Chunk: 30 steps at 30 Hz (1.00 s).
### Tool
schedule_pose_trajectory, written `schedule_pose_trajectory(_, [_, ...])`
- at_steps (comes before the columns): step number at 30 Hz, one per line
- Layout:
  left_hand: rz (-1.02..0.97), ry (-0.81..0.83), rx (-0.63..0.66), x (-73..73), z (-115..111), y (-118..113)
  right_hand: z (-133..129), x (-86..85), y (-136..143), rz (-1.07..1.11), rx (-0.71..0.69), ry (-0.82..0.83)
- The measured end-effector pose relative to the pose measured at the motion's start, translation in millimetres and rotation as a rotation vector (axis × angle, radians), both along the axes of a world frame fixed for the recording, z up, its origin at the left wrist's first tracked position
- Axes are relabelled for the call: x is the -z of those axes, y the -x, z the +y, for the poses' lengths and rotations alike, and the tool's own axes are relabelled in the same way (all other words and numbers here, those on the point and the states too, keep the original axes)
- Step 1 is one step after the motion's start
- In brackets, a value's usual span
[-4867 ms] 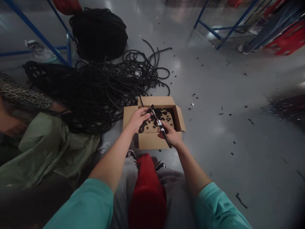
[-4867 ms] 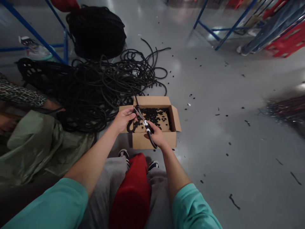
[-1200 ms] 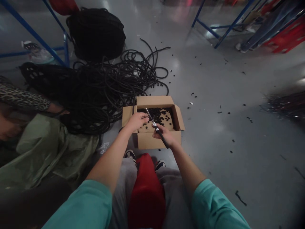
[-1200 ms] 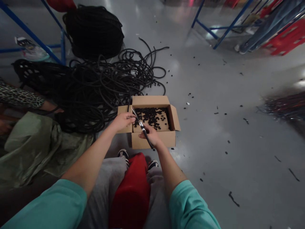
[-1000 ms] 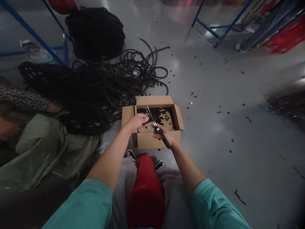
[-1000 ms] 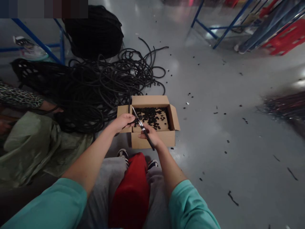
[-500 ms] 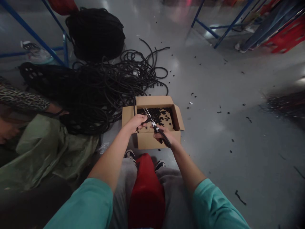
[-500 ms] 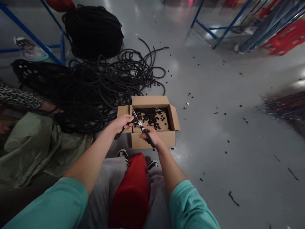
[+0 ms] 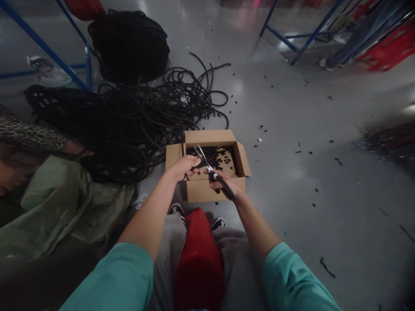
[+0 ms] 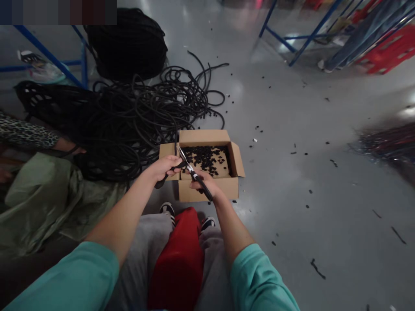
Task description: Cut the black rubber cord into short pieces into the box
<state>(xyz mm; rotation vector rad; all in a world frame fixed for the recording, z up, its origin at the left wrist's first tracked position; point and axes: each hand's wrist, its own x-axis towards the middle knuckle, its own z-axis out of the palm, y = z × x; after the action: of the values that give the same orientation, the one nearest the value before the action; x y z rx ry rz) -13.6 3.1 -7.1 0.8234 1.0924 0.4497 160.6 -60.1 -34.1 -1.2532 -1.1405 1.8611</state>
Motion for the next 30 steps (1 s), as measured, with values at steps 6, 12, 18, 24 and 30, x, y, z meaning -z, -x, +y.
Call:
schedule_pose_trajectory(6, [0.045, -0.045, 0.011, -4.2, 0.3, -1.9, -1.0, -0.3, 2.1, 0.033, 0.031, 0.036])
schedule_pose_trajectory(12, [0.056, -0.195, -0.003, 4.7, 2.5, 0.7, 0.5, -0.5, -0.6, -0.054, 0.119, 0.057])
schedule_pose_trajectory(18, [-0.012, -0.190, -0.134, 8.4, 2.3, 1.1, 1.3, 6.1, -7.1, 0.030, 0.136, 0.063])
schedule_pose_trajectory(24, [-0.078, -0.124, -0.220, 4.8, 2.4, -0.4, 2.2, 8.2, -5.9, 0.012, 0.163, 0.022])
schedule_pose_trajectory(30, [-0.142, -0.109, -0.314, -1.7, 3.7, 0.9, 3.3, 3.7, -3.5, -0.040, 0.162, 0.026])
